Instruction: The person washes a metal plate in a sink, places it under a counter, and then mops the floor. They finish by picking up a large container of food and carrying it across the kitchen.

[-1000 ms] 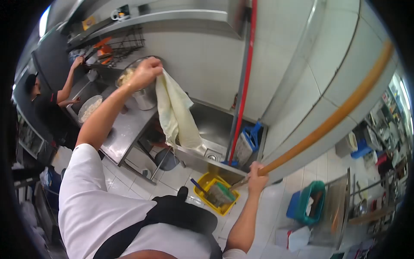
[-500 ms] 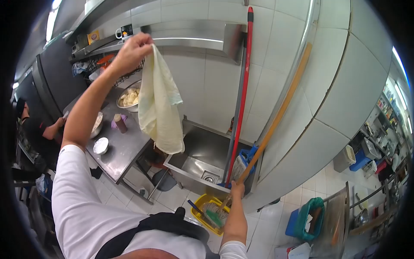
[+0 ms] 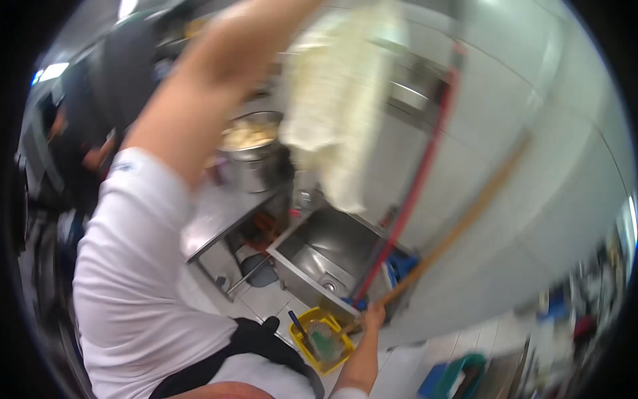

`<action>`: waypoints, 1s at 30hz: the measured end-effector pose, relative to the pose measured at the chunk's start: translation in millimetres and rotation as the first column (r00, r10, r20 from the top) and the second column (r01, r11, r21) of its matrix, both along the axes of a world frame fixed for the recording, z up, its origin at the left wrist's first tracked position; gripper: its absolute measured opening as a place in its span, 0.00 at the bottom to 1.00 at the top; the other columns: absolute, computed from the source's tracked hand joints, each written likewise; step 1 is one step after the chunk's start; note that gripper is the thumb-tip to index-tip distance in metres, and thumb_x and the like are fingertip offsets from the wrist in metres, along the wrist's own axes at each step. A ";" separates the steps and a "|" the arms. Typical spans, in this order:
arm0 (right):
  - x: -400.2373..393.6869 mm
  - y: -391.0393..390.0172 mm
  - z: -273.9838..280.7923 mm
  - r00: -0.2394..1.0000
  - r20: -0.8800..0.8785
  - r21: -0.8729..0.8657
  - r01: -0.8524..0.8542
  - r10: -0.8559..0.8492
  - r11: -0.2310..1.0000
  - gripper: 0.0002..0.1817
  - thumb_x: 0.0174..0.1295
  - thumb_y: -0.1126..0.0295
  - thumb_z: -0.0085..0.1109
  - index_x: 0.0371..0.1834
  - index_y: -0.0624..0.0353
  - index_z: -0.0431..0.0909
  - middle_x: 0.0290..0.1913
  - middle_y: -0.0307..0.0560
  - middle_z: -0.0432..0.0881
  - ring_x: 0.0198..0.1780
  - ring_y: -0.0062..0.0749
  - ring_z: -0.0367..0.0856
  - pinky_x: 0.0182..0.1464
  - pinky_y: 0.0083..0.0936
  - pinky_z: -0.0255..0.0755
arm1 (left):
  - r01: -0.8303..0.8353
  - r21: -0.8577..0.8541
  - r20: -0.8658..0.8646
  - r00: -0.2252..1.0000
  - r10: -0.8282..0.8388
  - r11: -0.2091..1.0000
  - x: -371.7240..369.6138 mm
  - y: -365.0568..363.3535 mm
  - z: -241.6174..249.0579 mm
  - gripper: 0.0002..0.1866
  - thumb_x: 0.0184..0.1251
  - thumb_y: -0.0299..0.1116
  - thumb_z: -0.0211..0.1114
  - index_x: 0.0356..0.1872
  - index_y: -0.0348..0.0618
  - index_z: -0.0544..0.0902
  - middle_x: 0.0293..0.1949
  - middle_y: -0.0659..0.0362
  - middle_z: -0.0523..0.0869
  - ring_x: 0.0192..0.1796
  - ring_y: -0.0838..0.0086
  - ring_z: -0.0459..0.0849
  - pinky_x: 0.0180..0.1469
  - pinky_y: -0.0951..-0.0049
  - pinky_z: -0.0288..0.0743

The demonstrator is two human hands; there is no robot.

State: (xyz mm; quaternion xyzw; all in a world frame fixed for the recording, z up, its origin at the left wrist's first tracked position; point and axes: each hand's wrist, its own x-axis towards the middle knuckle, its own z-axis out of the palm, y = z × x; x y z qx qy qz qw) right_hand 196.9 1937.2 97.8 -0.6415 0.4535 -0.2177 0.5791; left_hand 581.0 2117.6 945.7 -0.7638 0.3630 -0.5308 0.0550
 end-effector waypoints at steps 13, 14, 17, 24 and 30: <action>1.9 -33.3 -43.7 0.989 -0.107 -0.011 -0.101 0.100 0.995 0.15 0.64 0.64 0.59 0.47 0.64 0.73 0.39 0.49 0.79 0.36 0.39 0.79 0.30 0.40 0.80 | 0.286 -0.618 -0.475 0.606 -0.638 0.732 -74.4 -113.5 -70.8 0.18 0.49 0.37 0.73 0.42 0.42 0.86 0.45 0.53 0.87 0.46 0.64 0.86 0.49 0.69 0.79; 5.7 -18.6 -12.2 0.987 -0.142 0.068 -0.061 0.071 0.996 0.15 0.64 0.64 0.59 0.46 0.64 0.73 0.39 0.49 0.79 0.36 0.39 0.79 0.32 0.40 0.80 | 0.302 -0.560 -0.486 0.635 -0.601 0.772 -73.1 -104.9 -74.4 0.17 0.49 0.37 0.73 0.41 0.42 0.86 0.44 0.53 0.87 0.46 0.64 0.86 0.48 0.69 0.79; -6.8 -0.5 19.8 0.998 -0.055 0.187 0.022 -0.012 0.982 0.14 0.64 0.65 0.60 0.43 0.67 0.75 0.38 0.50 0.79 0.36 0.39 0.78 0.34 0.38 0.77 | 0.354 -0.367 -0.513 0.695 -0.504 0.860 -73.3 -87.3 -87.8 0.15 0.51 0.36 0.71 0.40 0.42 0.87 0.43 0.53 0.87 0.45 0.63 0.86 0.48 0.68 0.79; 4.3 -34.7 -19.6 0.988 -0.104 0.168 -0.099 0.118 0.981 0.16 0.63 0.66 0.60 0.45 0.70 0.76 0.40 0.52 0.79 0.37 0.38 0.78 0.34 0.33 0.75 | 0.425 -0.041 -0.523 0.762 -0.382 0.904 -78.4 -75.5 -104.1 0.10 0.55 0.35 0.67 0.37 0.43 0.87 0.40 0.53 0.87 0.43 0.63 0.86 0.46 0.67 0.78; 4.0 -22.7 4.2 0.982 -0.117 0.045 -0.142 0.146 0.989 0.20 0.61 0.62 0.62 0.47 0.69 0.77 0.45 0.55 0.81 0.46 0.40 0.79 0.46 0.36 0.76 | 0.498 0.126 -0.428 0.807 -0.406 0.858 -72.5 -76.0 -100.2 0.08 0.58 0.33 0.64 0.34 0.44 0.88 0.37 0.54 0.88 0.41 0.62 0.85 0.44 0.65 0.78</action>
